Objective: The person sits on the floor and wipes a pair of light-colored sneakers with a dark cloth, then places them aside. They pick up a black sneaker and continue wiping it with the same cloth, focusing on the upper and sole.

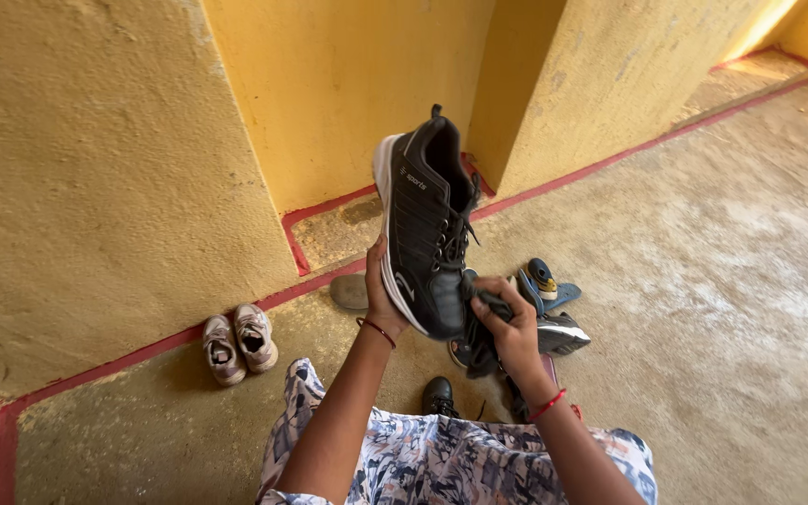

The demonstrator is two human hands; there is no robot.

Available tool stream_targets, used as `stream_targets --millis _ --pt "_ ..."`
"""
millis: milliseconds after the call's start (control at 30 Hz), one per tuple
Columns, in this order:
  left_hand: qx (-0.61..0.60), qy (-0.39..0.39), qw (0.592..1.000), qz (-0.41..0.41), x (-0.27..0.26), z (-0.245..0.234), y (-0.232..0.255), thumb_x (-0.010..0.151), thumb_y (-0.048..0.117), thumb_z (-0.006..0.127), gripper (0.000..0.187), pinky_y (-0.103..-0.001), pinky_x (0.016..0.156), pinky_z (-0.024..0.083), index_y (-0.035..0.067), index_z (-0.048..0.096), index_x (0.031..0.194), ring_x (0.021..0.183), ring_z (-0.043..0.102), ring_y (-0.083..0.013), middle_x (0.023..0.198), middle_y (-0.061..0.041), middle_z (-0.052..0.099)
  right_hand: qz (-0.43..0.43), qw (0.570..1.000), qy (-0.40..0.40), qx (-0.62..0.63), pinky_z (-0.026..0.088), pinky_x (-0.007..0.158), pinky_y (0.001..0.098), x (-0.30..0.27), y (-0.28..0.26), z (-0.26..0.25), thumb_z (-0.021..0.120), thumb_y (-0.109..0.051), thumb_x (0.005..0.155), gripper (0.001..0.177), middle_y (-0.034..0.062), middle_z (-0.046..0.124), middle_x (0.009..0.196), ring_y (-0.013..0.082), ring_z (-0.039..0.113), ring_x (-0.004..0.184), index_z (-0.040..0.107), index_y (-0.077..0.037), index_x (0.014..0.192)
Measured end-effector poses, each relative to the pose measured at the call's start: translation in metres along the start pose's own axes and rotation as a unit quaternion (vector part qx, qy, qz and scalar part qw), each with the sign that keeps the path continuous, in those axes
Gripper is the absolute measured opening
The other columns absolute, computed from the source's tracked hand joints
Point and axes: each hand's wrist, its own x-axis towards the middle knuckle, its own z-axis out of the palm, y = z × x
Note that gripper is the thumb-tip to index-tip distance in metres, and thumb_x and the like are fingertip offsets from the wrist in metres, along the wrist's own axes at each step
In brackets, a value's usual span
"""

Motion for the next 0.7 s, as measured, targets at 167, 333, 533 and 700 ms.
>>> stream_targets --millis 167,333,533,700 --pt "0.08 0.067 0.993 0.057 0.007 -0.014 0.0 0.09 0.059 0.057 0.082 -0.041 0.097 0.057 0.004 0.042 0.149 0.113 0.066 -0.0264 0.129 -0.017 0.061 -0.171 0.963 -0.034 -0.204 0.053 0.091 0.0323 -0.003 -0.014 0.005 0.071 0.003 0.081 0.028 0.0081 0.068 0.114 0.0215 0.067 0.107 0.071 -0.005 0.108" --pt "0.363 0.059 0.913 0.175 0.01 -0.027 -0.03 0.098 0.056 0.057 0.081 -0.03 0.102 0.05 -0.003 0.044 0.153 0.118 0.061 -0.0175 0.131 -0.014 0.063 -0.297 0.88 -0.005 -0.37 0.052 0.087 0.04 -0.005 -0.029 0.016 0.067 0.006 0.065 0.045 0.0084 0.068 0.111 0.0299 0.063 0.099 0.072 -0.01 0.107" --pt "0.464 0.02 0.863 0.197 -0.01 0.008 -0.033 0.097 0.045 0.058 0.063 -0.028 0.075 0.049 -0.002 0.057 0.138 0.086 0.058 -0.0111 0.093 -0.006 0.066 -0.278 0.869 0.09 -0.398 0.051 0.089 0.0421 -0.004 -0.029 0.028 0.067 0.007 0.066 0.048 0.0087 0.067 0.112 0.0316 0.062 0.099 0.072 -0.009 0.111" --pt "0.513 0.08 0.821 0.237 0.0 -0.005 -0.034 0.1 0.047 0.06 0.056 -0.033 0.074 0.046 -0.004 0.069 0.121 0.083 0.053 -0.0182 0.087 -0.009 0.065 -0.242 0.881 0.081 -0.399 0.052 0.089 0.0419 -0.01 -0.018 0.037 0.069 0.005 0.07 0.048 0.0087 0.066 0.111 0.0311 0.063 0.102 0.072 -0.011 0.115"
